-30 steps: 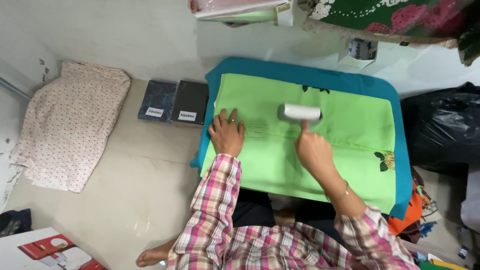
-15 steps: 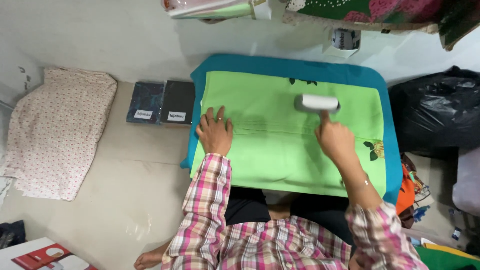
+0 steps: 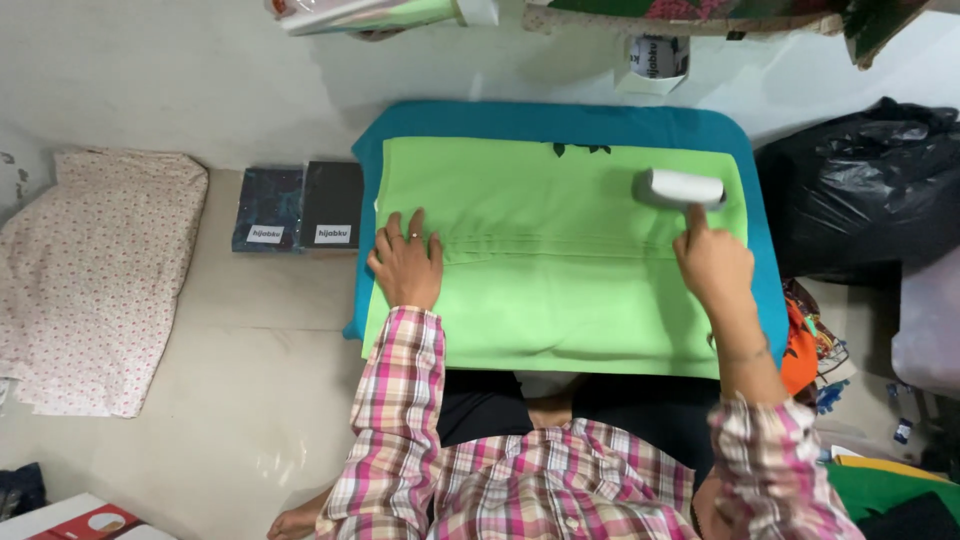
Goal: A person uses a lint roller to clean a piece of green fabric, folds it, and then places it into a plastic bag for packaging.
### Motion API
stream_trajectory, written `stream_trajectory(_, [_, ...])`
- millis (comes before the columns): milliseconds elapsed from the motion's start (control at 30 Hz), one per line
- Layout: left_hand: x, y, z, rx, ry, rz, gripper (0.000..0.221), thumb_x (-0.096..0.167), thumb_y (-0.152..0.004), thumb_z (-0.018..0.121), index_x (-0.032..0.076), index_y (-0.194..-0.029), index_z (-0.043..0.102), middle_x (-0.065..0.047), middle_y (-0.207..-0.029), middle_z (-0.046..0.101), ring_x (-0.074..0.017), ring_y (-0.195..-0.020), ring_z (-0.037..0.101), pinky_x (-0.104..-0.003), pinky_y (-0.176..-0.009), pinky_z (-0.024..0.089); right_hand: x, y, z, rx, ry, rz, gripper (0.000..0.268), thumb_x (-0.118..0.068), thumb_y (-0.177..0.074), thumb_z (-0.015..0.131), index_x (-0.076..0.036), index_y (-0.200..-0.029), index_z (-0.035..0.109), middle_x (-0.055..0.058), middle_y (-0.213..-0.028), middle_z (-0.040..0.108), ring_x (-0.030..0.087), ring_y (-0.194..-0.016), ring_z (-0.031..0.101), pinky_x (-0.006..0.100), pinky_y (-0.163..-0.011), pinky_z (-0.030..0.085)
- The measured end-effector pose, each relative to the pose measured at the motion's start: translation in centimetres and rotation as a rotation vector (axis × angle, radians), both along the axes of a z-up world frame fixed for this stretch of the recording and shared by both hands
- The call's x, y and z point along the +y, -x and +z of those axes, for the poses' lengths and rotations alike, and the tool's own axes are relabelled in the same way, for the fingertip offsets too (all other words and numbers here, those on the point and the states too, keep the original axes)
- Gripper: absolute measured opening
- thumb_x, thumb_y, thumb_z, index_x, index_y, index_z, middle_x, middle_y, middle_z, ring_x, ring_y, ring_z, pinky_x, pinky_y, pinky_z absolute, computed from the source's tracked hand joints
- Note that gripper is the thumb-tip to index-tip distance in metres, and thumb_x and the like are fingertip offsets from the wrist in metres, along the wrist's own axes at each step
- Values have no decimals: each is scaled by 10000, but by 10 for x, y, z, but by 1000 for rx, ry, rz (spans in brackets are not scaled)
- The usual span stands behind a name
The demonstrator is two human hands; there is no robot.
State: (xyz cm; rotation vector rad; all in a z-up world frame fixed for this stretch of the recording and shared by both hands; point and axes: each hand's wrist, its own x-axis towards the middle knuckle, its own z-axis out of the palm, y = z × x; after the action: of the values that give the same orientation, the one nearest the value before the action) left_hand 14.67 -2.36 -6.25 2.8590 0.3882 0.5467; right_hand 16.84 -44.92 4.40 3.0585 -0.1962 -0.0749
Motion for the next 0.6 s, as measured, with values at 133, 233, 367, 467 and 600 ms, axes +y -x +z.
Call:
stream_trajectory(133, [-1,1,6,8,22,-14,483,449,-976,527,290,-1432,545,-65,-1436,461,-301,-1309,424,-541,-1011,371,7,70,26,89,27,-39,566,-353,-1015,391,-255,-1573,410,269,-878,735,520,-893,745,627,-769,579])
stream_trajectory(233, [0,2,2,2,-8,-6,485,444,-978,531,288,-1437,535,-64,-1434,458,-301,-1308,422,-535,-1013,363,0,78,27,139,103,-46,554,-386,-1022,355,-288,-1563,429,207,-876,737,481,-873,762,586,-777,595])
stream_trajectory(367, [0,2,2,-16,-12,-12,474,441,-989,524,288,-1438,528,-63,-1433,453,-303,-1306,422,-534,-1011,361,-33,11,4,-1,100,-34,555,-385,-1038,373,-257,-1572,454,230,-890,729,506,-853,754,601,-731,590])
stream_trajectory(467, [1,2,4,-25,-5,-9,474,441,-981,537,295,-1432,530,-57,-1428,452,-302,-1300,424,-539,-1007,368,-52,-38,-12,-55,60,-21,566,-384,-1041,379,-243,-1583,459,240,-911,737,508,-843,753,601,-706,587])
stream_trajectory(600, [2,0,-1,-20,2,-7,476,436,-978,546,292,-1431,527,-53,-1431,450,-305,-1301,423,-546,-1008,366,-44,-33,-9,-62,-2,-40,570,-381,-1040,377,-244,-1588,454,264,-929,738,520,-875,748,623,-730,578])
